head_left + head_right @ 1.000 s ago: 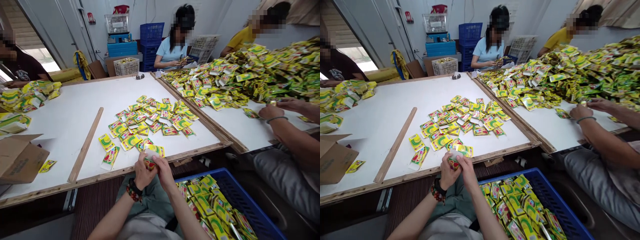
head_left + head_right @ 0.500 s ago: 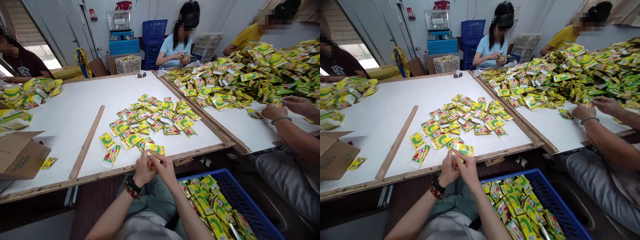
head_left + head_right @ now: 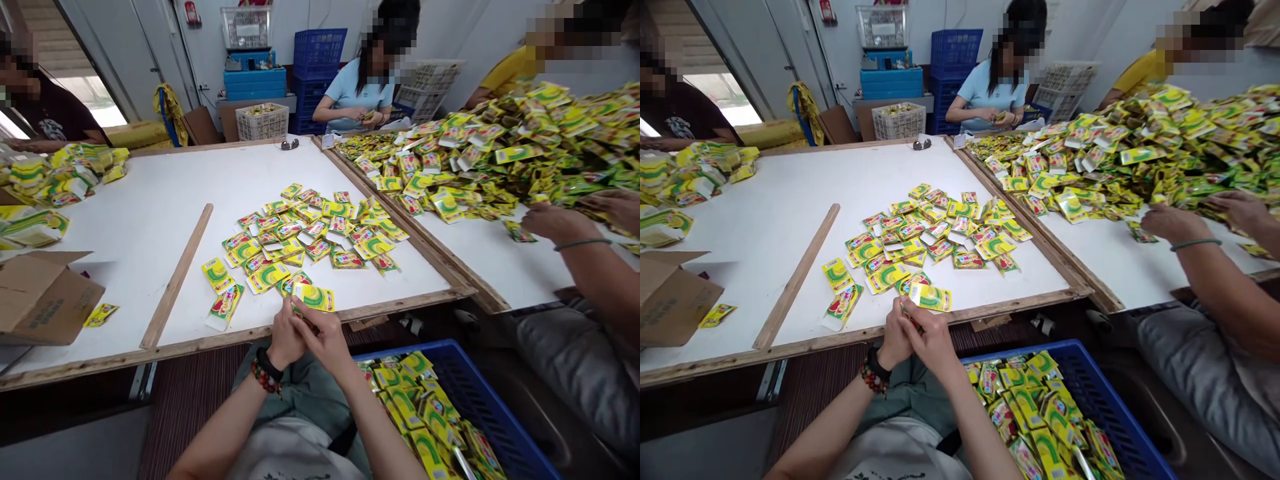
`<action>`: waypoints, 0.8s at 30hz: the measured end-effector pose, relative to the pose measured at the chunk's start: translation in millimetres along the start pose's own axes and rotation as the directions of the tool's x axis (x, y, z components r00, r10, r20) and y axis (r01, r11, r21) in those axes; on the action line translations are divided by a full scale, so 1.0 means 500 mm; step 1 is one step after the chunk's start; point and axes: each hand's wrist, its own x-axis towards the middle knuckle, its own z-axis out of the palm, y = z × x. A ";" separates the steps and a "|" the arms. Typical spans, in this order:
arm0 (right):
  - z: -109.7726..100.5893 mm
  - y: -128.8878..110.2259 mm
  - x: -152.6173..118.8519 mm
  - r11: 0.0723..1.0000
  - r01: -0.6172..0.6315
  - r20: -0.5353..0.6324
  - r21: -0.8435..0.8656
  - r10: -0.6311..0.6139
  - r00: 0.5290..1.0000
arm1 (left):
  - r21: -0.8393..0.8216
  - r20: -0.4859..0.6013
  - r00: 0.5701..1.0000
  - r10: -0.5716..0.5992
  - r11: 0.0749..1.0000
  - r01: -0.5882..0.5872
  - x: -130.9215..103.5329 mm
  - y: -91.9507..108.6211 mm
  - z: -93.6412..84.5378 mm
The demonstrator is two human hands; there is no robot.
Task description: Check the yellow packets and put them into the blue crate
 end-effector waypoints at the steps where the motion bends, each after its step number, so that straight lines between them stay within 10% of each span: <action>1: -0.002 0.002 0.000 1.000 0.018 -0.002 -0.020 -0.018 1.000 | -0.006 0.033 0.999 0.012 1.000 -0.012 0.002 0.006 -0.003; 6: -0.102 0.011 -0.055 0.953 -0.130 -0.091 -0.274 0.109 0.990 | 0.071 0.241 0.959 0.150 0.983 -0.172 0.040 0.007 -0.119; 9: -0.207 0.028 -0.123 0.666 -0.405 -0.247 -0.627 0.323 0.913 | 0.469 -0.081 0.991 -0.111 0.872 0.136 0.059 -0.040 -0.242; 12: -0.240 0.041 -0.155 0.566 -0.422 -0.270 -0.708 0.335 0.903 | 0.754 -0.077 0.928 -0.364 0.588 0.293 0.055 -0.090 -0.312; 15: -0.173 0.032 -0.124 0.795 -0.254 -0.134 -0.551 0.216 0.967 | 0.788 0.100 0.933 -0.345 0.600 0.137 0.036 -0.098 -0.300; 20: -0.022 -0.002 -0.004 0.960 0.049 0.046 -0.274 -0.037 0.998 | 0.577 0.228 0.953 0.201 0.760 -0.299 0.033 -0.037 -0.222; 24: 0.025 0.006 0.045 0.999 -0.049 0.101 -0.012 0.050 0.994 | 0.241 -0.019 0.917 0.399 0.892 -0.383 0.038 -0.004 -0.161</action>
